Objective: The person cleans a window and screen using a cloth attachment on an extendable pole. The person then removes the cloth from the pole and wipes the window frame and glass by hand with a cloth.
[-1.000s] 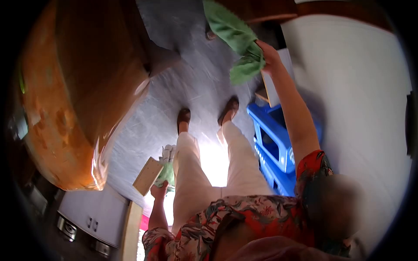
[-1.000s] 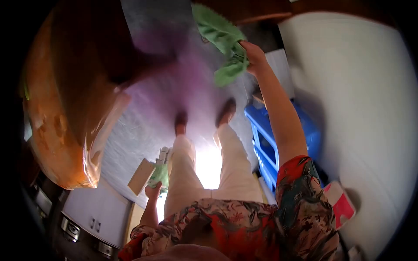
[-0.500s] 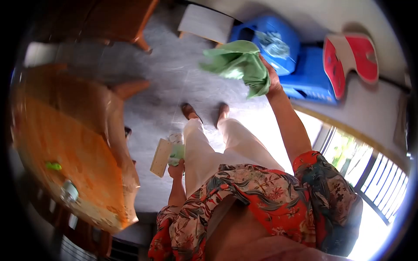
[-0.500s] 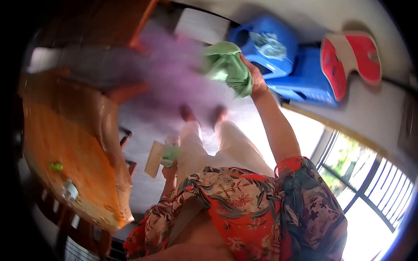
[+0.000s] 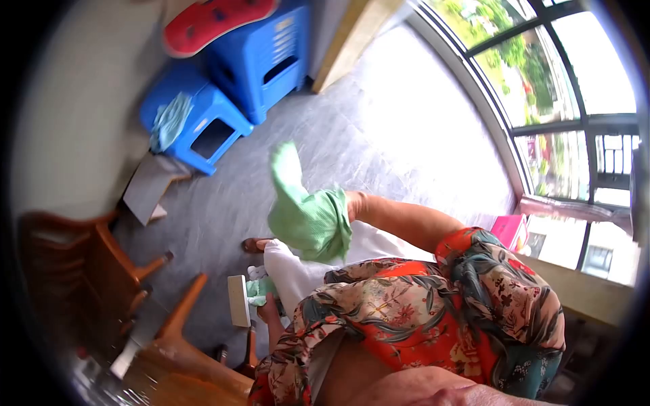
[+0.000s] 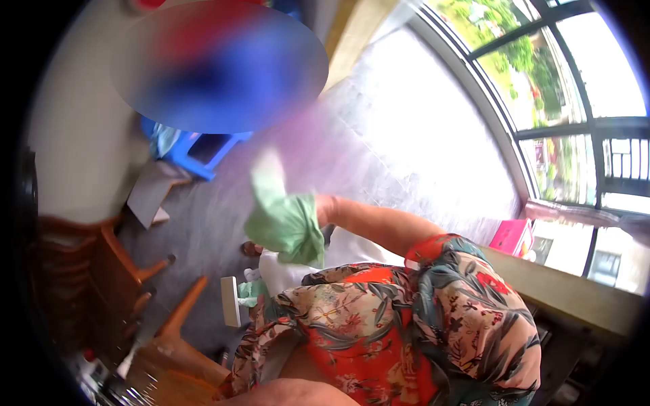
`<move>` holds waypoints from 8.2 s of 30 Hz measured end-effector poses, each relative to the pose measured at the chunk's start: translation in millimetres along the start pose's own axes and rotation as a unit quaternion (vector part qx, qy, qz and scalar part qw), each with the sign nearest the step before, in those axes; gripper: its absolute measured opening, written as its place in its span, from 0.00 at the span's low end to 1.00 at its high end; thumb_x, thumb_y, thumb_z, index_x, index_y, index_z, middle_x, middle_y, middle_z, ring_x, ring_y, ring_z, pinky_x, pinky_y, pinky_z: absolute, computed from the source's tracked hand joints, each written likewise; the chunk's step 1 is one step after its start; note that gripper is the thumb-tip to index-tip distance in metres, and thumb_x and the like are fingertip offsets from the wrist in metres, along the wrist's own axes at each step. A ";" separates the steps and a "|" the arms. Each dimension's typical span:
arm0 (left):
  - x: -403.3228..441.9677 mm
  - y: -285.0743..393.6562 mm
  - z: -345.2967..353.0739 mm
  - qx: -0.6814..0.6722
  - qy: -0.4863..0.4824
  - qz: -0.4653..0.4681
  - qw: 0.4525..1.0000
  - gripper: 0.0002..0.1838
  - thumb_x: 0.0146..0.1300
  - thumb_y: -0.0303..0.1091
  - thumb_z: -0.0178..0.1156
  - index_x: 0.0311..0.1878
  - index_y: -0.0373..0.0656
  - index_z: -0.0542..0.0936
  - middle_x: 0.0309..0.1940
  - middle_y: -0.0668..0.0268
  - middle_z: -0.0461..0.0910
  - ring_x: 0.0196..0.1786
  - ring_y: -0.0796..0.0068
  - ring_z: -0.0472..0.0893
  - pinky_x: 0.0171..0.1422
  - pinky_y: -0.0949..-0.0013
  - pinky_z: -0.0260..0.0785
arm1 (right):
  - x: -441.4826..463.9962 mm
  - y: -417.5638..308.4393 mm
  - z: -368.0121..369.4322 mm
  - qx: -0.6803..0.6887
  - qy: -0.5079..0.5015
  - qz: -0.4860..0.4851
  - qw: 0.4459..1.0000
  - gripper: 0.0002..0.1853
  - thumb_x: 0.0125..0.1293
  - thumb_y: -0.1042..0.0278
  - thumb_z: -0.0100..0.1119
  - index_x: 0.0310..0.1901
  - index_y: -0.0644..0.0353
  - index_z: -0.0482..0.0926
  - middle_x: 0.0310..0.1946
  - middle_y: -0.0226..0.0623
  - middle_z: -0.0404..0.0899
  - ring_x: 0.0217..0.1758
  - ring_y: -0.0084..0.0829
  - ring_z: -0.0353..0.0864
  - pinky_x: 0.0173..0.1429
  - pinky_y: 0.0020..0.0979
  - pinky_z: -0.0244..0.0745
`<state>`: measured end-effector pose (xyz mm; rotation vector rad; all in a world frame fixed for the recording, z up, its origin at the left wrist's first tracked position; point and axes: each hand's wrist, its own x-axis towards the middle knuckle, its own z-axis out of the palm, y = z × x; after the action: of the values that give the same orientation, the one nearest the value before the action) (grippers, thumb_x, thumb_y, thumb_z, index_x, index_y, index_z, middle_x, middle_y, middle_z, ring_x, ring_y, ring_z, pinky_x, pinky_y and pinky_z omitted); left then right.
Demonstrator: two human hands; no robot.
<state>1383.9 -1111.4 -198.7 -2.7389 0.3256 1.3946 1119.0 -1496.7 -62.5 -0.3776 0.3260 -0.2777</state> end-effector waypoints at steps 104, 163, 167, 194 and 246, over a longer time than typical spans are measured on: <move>134.0 339.0 -100.9 0.223 0.007 0.363 0.905 0.19 0.53 0.50 0.54 0.27 0.42 0.80 0.29 0.54 0.79 0.36 0.51 0.77 0.44 0.56 0.68 | -11.7 22.9 8.7 -0.107 0.389 -0.017 0.915 0.29 0.60 0.62 0.56 0.62 0.57 0.61 0.60 0.35 0.66 0.60 0.30 0.67 0.64 0.34 0.62; 11.9 315.6 -39.4 0.109 -0.154 0.478 0.858 0.27 0.43 0.34 0.65 0.50 0.45 0.74 0.47 0.56 0.75 0.51 0.55 0.72 0.57 0.60 0.64 | -22.9 74.6 -12.2 0.295 0.336 -0.016 0.894 0.28 0.62 0.62 0.53 0.63 0.57 0.59 0.59 0.39 0.66 0.60 0.31 0.67 0.62 0.34 0.64; 29.6 313.2 -9.1 0.073 -0.150 0.495 0.853 0.20 0.44 0.34 0.64 0.43 0.43 0.75 0.42 0.59 0.77 0.48 0.57 0.75 0.52 0.61 0.67 | 0.6 42.5 14.0 0.147 0.355 0.008 0.923 0.31 0.59 0.64 0.56 0.63 0.55 0.59 0.61 0.33 0.64 0.61 0.27 0.64 0.65 0.30 0.59; 15.5 359.6 -61.0 0.004 -0.226 0.352 0.908 0.13 0.56 0.37 0.57 0.32 0.34 0.73 0.25 0.52 0.77 0.30 0.55 0.78 0.36 0.61 0.67 | 3.7 22.5 17.3 0.287 0.357 -0.048 0.887 0.24 0.66 0.53 0.47 0.58 0.58 0.66 0.52 0.37 0.72 0.52 0.31 0.74 0.56 0.33 0.71; 222.0 516.2 -220.2 0.561 0.269 0.407 0.669 0.22 0.62 0.38 0.41 0.56 0.37 0.71 0.59 0.51 0.66 0.65 0.49 0.60 0.70 0.48 0.40 | -35.0 45.1 13.3 0.195 0.383 -0.077 0.899 0.27 0.63 0.53 0.49 0.62 0.55 0.62 0.56 0.36 0.69 0.57 0.33 0.69 0.56 0.40 0.67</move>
<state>1577.3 -1682.7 -221.1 -1.7418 1.8327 0.0395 1101.0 -1441.0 -59.9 0.1270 1.0010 -0.6371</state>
